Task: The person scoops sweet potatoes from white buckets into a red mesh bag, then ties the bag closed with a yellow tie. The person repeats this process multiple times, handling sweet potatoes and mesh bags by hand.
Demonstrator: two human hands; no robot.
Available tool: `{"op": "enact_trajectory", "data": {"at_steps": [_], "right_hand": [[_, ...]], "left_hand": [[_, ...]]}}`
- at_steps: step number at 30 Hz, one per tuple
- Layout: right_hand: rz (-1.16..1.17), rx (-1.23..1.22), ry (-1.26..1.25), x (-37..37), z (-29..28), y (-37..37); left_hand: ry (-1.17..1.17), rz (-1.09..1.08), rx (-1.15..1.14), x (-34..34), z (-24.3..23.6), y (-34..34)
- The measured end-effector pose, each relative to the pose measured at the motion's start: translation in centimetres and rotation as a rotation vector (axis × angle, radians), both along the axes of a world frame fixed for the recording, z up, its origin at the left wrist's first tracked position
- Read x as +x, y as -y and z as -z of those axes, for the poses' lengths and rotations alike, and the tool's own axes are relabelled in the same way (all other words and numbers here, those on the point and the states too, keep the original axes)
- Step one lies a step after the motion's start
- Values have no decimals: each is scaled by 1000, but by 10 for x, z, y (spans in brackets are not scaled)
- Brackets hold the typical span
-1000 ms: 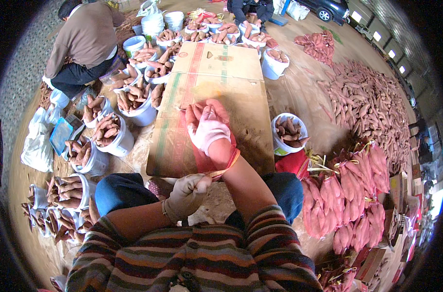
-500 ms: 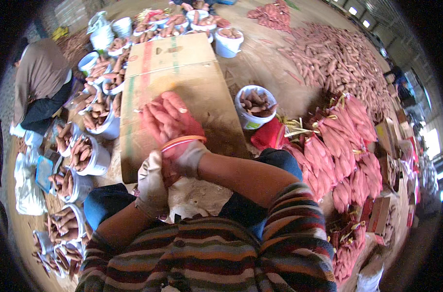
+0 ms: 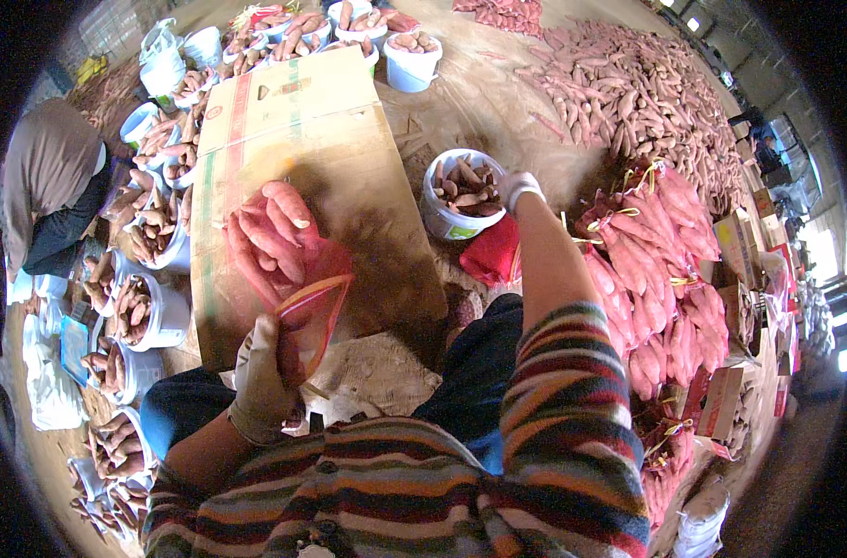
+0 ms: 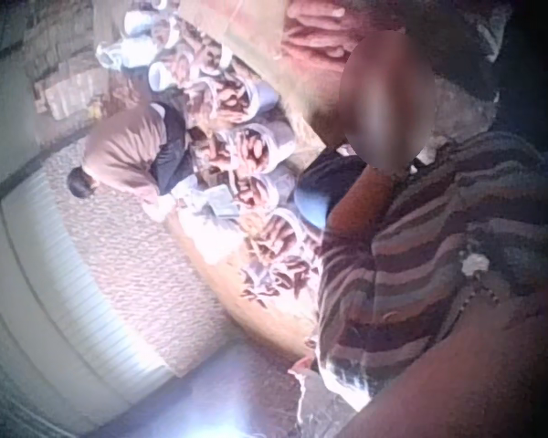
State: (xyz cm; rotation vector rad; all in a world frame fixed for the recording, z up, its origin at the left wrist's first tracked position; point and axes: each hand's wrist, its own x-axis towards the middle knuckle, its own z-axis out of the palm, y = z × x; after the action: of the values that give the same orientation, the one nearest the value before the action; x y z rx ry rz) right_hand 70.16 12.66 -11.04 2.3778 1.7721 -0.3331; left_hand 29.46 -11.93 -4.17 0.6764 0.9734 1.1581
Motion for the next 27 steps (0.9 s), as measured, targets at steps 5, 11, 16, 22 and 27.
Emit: {"op": "enact_trajectory", "data": {"at_steps": [5, 11, 16, 22, 27], "right_hand": [[-184, -154, 86, 31, 65, -2], [-211, -130, -6, -12, 131, 13], [-67, -71, 7, -20, 154, 3], [-411, -333, 83, -50, 129, 83], [-620, -342, -118, -34, 57, 92]], "left_hand": [[-63, 4, -194, 3, -6, -11], [-51, 62, -173, 5, -1, -23], [50, -18, -157, 21, -6, -21], [-62, -9, -126, 12, -13, -17], [-65, -69, -81, 6, -11, -13]]}}
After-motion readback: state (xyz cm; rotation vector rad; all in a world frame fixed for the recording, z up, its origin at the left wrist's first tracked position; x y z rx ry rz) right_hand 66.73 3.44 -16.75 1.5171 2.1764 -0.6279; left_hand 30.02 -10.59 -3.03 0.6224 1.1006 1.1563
